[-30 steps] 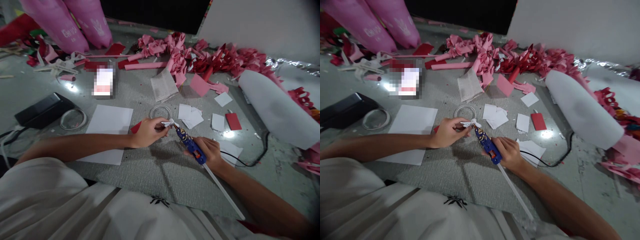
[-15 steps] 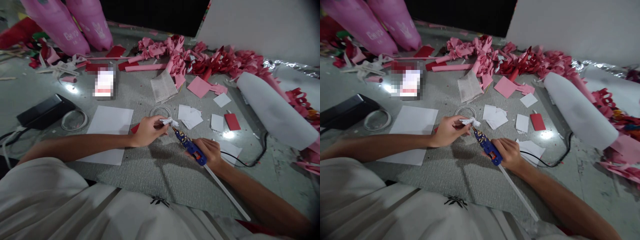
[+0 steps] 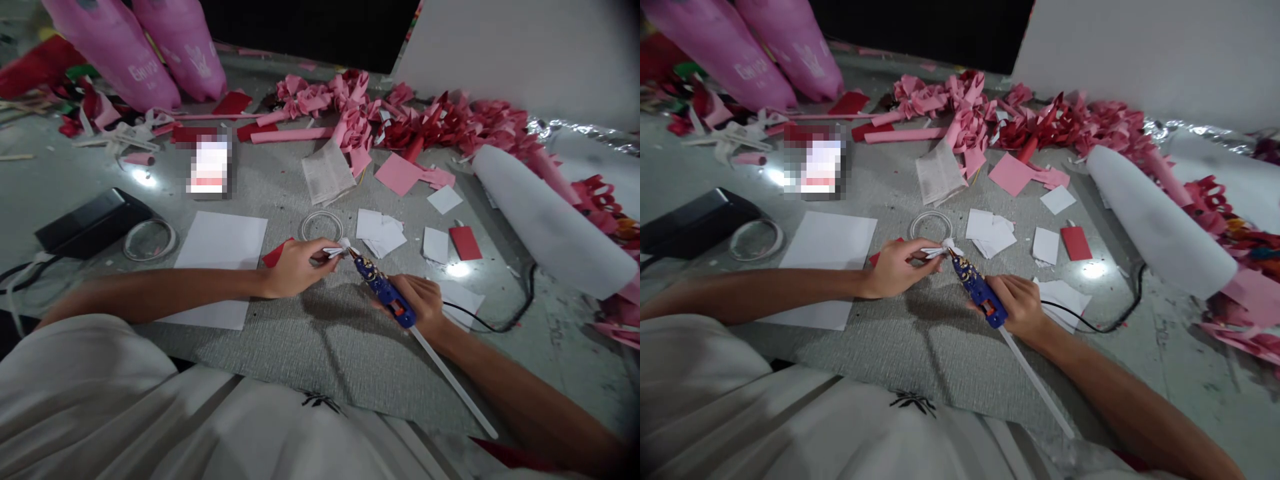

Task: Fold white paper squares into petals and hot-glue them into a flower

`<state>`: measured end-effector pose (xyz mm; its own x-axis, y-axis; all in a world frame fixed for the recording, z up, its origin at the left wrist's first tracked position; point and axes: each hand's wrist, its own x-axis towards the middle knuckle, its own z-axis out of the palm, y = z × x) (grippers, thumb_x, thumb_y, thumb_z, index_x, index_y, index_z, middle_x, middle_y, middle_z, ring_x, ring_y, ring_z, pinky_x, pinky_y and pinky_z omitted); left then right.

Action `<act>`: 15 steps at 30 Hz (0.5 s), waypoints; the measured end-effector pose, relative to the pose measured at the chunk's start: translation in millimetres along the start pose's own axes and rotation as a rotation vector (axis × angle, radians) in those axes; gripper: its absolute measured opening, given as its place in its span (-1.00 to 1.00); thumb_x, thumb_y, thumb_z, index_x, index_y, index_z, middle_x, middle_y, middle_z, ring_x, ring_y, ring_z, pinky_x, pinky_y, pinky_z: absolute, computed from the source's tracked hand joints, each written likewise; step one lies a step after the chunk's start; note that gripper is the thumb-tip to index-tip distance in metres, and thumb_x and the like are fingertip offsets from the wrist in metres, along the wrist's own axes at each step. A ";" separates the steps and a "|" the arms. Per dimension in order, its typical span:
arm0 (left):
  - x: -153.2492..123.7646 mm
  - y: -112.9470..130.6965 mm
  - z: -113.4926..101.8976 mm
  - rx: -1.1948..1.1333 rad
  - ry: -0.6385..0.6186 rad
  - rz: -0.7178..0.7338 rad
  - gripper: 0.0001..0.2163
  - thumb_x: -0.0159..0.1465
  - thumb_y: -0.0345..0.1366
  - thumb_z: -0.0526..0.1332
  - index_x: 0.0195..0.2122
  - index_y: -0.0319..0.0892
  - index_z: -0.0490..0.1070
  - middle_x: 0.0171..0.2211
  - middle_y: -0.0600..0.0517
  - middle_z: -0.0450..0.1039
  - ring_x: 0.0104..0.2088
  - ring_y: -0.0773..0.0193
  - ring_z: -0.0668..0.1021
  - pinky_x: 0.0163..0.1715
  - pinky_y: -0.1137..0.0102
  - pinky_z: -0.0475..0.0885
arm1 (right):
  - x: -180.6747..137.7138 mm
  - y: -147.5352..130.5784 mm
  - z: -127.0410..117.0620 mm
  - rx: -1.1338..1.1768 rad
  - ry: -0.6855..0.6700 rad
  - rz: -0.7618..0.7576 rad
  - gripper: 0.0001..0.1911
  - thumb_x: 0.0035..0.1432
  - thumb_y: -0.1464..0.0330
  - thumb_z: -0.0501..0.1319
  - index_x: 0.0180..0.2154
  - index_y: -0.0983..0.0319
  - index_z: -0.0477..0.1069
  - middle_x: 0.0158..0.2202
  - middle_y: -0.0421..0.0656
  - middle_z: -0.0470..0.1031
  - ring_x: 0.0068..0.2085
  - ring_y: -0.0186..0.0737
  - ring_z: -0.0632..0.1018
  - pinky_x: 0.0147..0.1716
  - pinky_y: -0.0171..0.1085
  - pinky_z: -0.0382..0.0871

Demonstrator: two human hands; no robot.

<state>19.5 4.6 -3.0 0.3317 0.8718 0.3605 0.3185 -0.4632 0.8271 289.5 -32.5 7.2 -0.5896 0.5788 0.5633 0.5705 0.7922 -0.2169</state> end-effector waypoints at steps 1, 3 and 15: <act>0.1 0.2 0.0 -0.007 0.003 -0.014 -0.86 0.36 -0.31 0.31 -0.11 -0.21 0.56 -0.41 0.08 0.67 -0.38 0.33 0.72 -0.37 0.56 0.55 | 0.1 0.0 0.1 0.002 -0.001 -0.004 -0.73 0.38 0.17 0.24 -0.19 0.27 0.44 -0.49 -0.16 0.52 -0.53 -0.29 0.47 -0.49 -0.30 0.28; 0.3 0.4 0.0 -0.014 0.002 -0.035 -0.86 0.35 -0.30 0.31 -0.11 -0.20 0.56 -0.41 0.08 0.67 -0.38 0.33 0.72 -0.37 0.56 0.56 | 0.2 0.0 0.4 -0.002 -0.007 -0.005 -0.76 0.37 0.21 0.26 -0.18 0.27 0.44 -0.48 -0.16 0.54 -0.53 -0.29 0.48 -0.48 -0.30 0.29; 3.4 -3.1 -0.2 -0.145 -0.003 -0.128 -0.82 0.35 -0.24 0.32 -0.11 -0.22 0.57 -0.41 0.04 0.67 -0.42 0.28 0.72 -0.36 0.50 0.61 | -3.9 0.5 -1.4 -0.021 0.084 -0.008 -0.80 0.32 0.30 0.29 -0.21 0.33 0.44 -0.50 -0.15 0.50 -0.54 -0.27 0.46 -0.51 -0.29 0.30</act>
<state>19.5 9.0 -4.2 0.2998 0.9214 0.2473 0.2269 -0.3206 0.9196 292.9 -34.6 6.0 -0.5446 0.5532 0.6304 0.5779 0.7922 -0.1960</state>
